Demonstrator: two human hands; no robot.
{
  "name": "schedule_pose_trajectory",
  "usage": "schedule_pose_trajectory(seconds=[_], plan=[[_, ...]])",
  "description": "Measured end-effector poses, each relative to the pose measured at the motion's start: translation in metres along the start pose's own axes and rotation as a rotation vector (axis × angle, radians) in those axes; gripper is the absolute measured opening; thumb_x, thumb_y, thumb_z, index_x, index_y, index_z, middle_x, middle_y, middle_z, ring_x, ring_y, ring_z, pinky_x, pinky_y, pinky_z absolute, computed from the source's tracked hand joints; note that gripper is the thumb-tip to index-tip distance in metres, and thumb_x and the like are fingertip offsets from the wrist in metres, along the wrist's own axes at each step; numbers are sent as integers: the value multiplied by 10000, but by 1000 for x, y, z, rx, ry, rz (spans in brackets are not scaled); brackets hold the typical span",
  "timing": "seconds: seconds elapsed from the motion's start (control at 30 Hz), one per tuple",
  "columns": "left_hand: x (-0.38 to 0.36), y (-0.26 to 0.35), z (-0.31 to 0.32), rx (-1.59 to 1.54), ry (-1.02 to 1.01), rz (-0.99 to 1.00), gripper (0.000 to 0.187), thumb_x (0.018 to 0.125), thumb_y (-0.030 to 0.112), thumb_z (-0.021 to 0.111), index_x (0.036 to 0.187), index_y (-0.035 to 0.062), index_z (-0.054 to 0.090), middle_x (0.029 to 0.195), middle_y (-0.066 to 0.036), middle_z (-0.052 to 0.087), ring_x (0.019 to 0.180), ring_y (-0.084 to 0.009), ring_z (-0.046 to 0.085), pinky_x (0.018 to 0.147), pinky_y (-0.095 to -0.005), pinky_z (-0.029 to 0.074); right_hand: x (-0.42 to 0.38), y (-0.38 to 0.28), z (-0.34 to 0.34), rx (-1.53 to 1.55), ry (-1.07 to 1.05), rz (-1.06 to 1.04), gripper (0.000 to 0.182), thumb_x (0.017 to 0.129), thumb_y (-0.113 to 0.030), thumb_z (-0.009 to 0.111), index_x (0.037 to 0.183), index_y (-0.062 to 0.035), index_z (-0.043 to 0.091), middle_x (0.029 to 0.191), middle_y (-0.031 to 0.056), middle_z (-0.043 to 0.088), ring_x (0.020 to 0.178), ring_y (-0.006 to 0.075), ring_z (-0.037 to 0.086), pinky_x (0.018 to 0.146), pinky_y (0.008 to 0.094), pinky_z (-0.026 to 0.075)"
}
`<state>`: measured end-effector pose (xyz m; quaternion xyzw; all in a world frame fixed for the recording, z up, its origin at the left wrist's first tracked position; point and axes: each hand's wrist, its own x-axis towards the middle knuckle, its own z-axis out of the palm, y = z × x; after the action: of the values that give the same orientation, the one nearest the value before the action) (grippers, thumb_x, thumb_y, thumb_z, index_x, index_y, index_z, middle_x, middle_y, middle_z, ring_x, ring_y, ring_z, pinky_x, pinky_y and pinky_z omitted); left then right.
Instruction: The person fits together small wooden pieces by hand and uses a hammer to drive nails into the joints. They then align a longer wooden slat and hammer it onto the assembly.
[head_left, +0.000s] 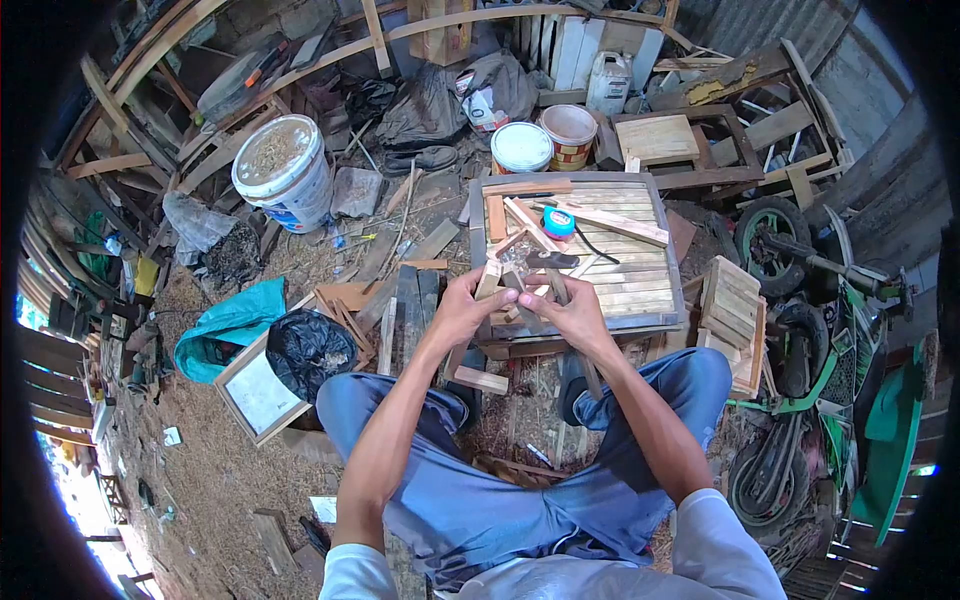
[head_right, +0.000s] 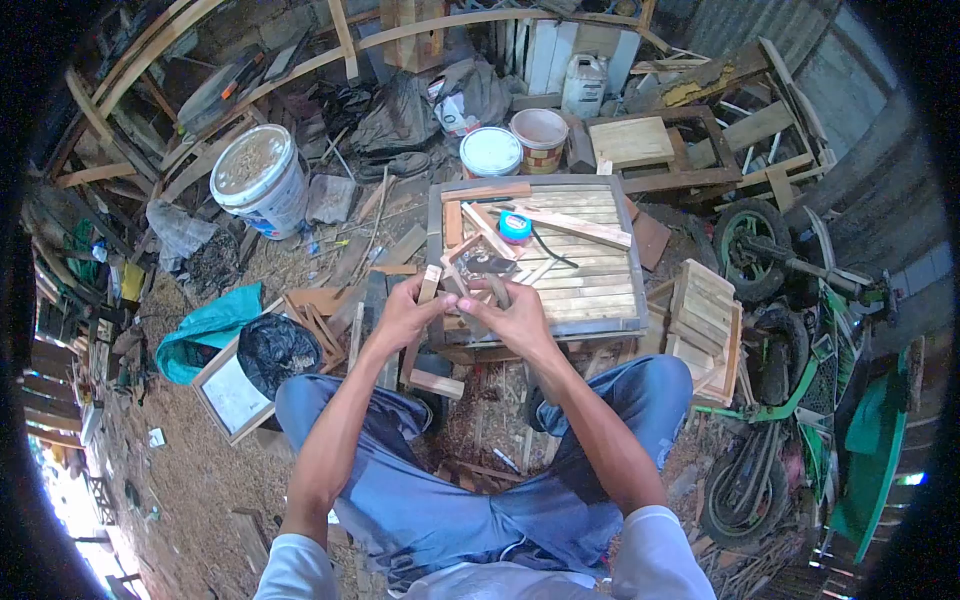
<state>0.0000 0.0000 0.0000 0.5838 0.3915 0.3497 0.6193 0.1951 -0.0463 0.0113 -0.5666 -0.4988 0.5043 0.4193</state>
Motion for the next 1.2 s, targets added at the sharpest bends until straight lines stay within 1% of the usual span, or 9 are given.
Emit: schedule_pose_trajectory(seconds=[0.17,0.27,0.37,0.47,0.67,0.77,0.87,1.07,1.2], plan=[[-5,14,0,-56,10,-53,303,859,245,762,1038,30,645,789,38,611,668,-41,509,591,-224,402,6,21,4,-46,-48,32,455,783,-344,823,1060,-4,704,746,40,691,697,89,617,642,263,490],[-3,12,-3,-67,21,-80,288,854,271,767,976,47,635,740,55,557,632,-35,459,555,-226,356,5,18,3,-49,-47,43,447,786,-360,817,1026,2,711,766,44,687,698,97,613,637,265,485],[-1,-1,-11,-40,3,-64,324,855,292,764,1020,49,625,737,53,549,633,-41,471,558,-226,366,7,17,1,187,-78,85,409,812,-325,807,1027,2,691,718,1,628,610,64,533,559,232,406],[0,-10,-17,-57,-24,-71,360,864,303,756,1080,36,649,729,63,556,610,-25,458,535,-208,354,3,6,-3,139,-101,174,397,806,-330,811,988,2,692,702,-12,607,590,57,505,543,225,383],[1,-16,-9,-157,36,-42,370,866,326,747,1084,45,643,721,54,551,601,-37,472,550,-218,388,6,20,1,4,-3,2,363,782,-297,832,931,-1,683,688,-17,598,559,49,489,507,209,358],[0,-9,-6,-47,88,-40,393,864,337,749,1102,44,640,729,51,551,612,-38,478,546,-216,386,3,13,4,50,29,-12,367,764,-284,845,932,-1,684,685,-16,601,562,51,497,517,211,370],[1,-8,-7,-17,77,1,411,868,337,745,1128,38,635,742,52,547,627,-36,474,543,-217,378,9,30,3,108,-43,-39,396,758,-294,851,956,2,678,692,-16,605,555,44,489,497,211,358],[-4,-2,-7,-228,5,-4,412,871,325,741,1128,23,627,703,59,521,601,-40,448,526,-229,355,3,16,-1,137,-162,119,468,759,-365,845,1006,-12,661,700,-20,593,533,30,442,447,207,288],[-4,-7,-11,-145,-7,-12,416,878,315,733,1148,23,610,689,60,516,585,-41,443,518,-229,350,6,18,-4,154,-193,149,494,763,-381,839,1036,-14,652,708,-22,585,527,31,424,445,207,275]])
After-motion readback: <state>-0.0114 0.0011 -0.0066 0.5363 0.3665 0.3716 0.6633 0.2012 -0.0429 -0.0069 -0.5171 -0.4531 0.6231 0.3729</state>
